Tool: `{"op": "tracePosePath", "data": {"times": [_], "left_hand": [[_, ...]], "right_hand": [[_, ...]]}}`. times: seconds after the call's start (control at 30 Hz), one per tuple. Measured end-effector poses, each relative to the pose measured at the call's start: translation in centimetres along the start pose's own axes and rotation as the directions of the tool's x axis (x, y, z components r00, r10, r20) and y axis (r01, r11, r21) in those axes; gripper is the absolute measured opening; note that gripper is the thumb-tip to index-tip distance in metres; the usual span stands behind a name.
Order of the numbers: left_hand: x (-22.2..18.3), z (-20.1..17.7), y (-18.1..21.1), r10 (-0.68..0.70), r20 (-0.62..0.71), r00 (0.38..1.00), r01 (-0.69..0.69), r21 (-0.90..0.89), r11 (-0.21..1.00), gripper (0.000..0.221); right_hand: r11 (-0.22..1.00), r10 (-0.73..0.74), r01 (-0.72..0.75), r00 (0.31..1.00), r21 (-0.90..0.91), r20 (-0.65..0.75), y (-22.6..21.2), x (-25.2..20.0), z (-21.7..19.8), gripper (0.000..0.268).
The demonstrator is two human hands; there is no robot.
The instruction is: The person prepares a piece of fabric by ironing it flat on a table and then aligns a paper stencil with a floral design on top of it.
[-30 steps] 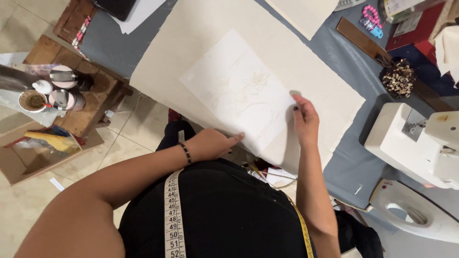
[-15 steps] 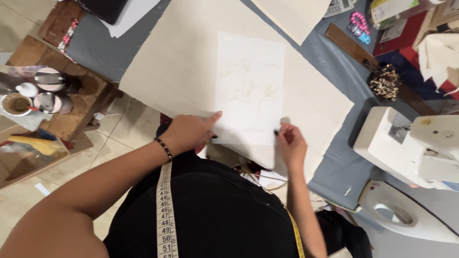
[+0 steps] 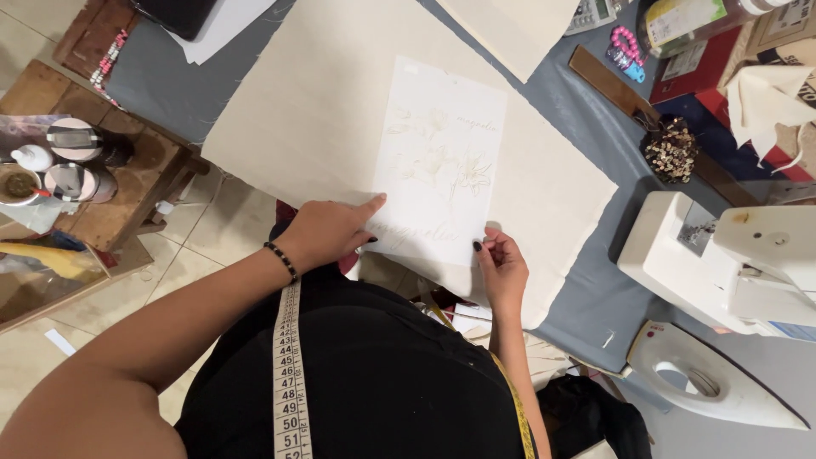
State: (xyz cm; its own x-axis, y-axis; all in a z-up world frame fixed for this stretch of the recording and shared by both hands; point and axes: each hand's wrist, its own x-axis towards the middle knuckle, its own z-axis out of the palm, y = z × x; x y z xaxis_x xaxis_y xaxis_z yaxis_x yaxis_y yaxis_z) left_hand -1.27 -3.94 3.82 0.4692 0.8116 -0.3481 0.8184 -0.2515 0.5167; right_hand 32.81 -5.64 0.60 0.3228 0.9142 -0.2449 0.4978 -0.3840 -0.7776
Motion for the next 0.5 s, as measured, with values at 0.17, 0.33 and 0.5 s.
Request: {"op": "tracePosePath", "data": {"times": [0.17,0.33,0.5], "left_hand": [[-0.37,-0.35,0.22,-0.007,0.003,1.0,0.007,-0.027,1.0,0.066],[-0.34,-0.53,-0.06,0.004,0.038,0.999,-0.002,-0.057,0.998,0.07],[-0.42,-0.25,-0.36,-0.005,0.044,0.999,0.007,-0.056,0.998,0.073]], "right_hand": [[0.999,-0.02,0.019,1.0,0.03,0.023,0.25,-0.25,-0.14,0.029],[0.999,-0.036,0.035,0.999,0.012,0.032,-0.42,-0.3,-0.26,0.028],[0.999,-0.037,0.037,0.998,0.004,0.043,0.34,-0.08,-0.18,0.029]]}}
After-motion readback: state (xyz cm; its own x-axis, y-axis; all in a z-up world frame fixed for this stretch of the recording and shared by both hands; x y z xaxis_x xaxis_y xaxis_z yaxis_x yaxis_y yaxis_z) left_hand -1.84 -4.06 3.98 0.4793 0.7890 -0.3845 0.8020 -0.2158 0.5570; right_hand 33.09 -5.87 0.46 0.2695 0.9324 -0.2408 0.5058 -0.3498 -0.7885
